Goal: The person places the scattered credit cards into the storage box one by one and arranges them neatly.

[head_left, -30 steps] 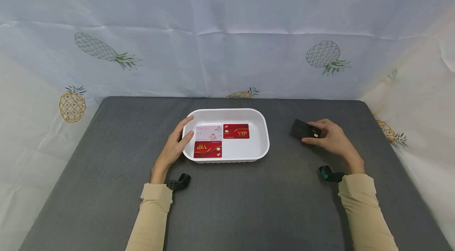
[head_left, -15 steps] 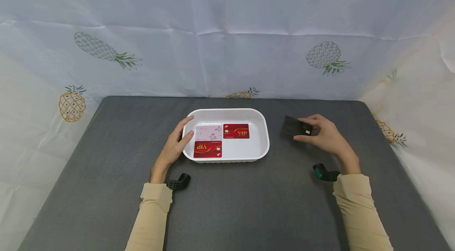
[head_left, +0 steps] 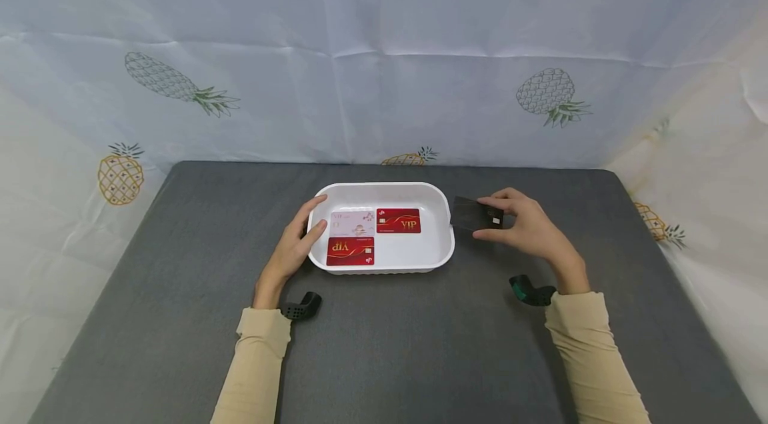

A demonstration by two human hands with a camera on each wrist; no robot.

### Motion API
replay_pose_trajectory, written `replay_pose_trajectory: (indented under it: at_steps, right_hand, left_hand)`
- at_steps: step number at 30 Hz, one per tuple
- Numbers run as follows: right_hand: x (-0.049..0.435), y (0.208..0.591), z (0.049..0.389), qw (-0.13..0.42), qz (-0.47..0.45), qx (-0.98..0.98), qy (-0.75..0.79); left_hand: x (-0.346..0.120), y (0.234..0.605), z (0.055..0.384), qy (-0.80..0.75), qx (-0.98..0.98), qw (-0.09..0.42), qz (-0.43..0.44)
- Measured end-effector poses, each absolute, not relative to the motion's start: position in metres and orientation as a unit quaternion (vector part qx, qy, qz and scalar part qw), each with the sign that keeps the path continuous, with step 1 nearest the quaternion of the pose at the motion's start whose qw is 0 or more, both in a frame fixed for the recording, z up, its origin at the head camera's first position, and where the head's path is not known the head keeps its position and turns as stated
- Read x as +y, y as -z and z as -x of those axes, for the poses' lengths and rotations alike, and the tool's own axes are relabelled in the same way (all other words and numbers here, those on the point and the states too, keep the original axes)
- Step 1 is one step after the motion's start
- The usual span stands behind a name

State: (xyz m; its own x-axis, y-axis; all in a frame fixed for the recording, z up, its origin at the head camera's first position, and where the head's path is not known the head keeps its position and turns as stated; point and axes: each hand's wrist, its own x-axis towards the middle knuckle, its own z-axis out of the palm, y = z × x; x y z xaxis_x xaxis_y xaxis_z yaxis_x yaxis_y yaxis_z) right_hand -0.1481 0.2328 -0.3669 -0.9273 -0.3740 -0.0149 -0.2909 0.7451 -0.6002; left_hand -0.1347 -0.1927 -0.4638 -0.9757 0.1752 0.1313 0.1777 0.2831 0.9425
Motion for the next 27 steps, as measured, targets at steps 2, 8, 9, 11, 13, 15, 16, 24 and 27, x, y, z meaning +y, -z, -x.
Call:
replay_pose_trajectory:
  at_steps: [2,8,9,11,13,15,16,24,27]
  right_hand:
    - [0.227,0.367,0.149,0.061,0.189,0.932,0.304]
    - [0.21,0.364,0.149,0.054,0.208,0.929,0.302]
    - [0.208,0.363,0.149,0.055,0.209,0.928,0.304]
    - [0.203,0.362,0.148,0.056,0.213,0.926,0.306]
    - [0.198,0.361,0.147,0.055,0.219,0.924,0.307]
    - [0.194,0.361,0.147,0.055,0.227,0.922,0.309]
    - [0.192,0.36,0.147,0.055,0.23,0.92,0.311]
    - [0.177,0.359,0.142,0.065,0.249,0.91,0.325]
    - [0.171,0.359,0.141,0.069,0.256,0.906,0.331]
  left_hand:
    - [-0.193,0.463,0.134,0.587,-0.802,-0.001,0.107]
    - [-0.192,0.463,0.134,0.585,-0.804,-0.001,0.106]
    - [-0.192,0.463,0.134,0.584,-0.805,-0.001,0.105]
    - [-0.192,0.464,0.134,0.582,-0.806,0.0,0.106]
    - [-0.192,0.464,0.134,0.578,-0.809,0.001,0.106]
    - [-0.192,0.464,0.134,0.577,-0.81,0.001,0.106]
    - [-0.192,0.464,0.134,0.575,-0.811,0.002,0.107]
    - [-0.193,0.464,0.135,0.584,-0.805,-0.002,0.104]
    - [-0.193,0.463,0.134,0.583,-0.805,-0.001,0.106]
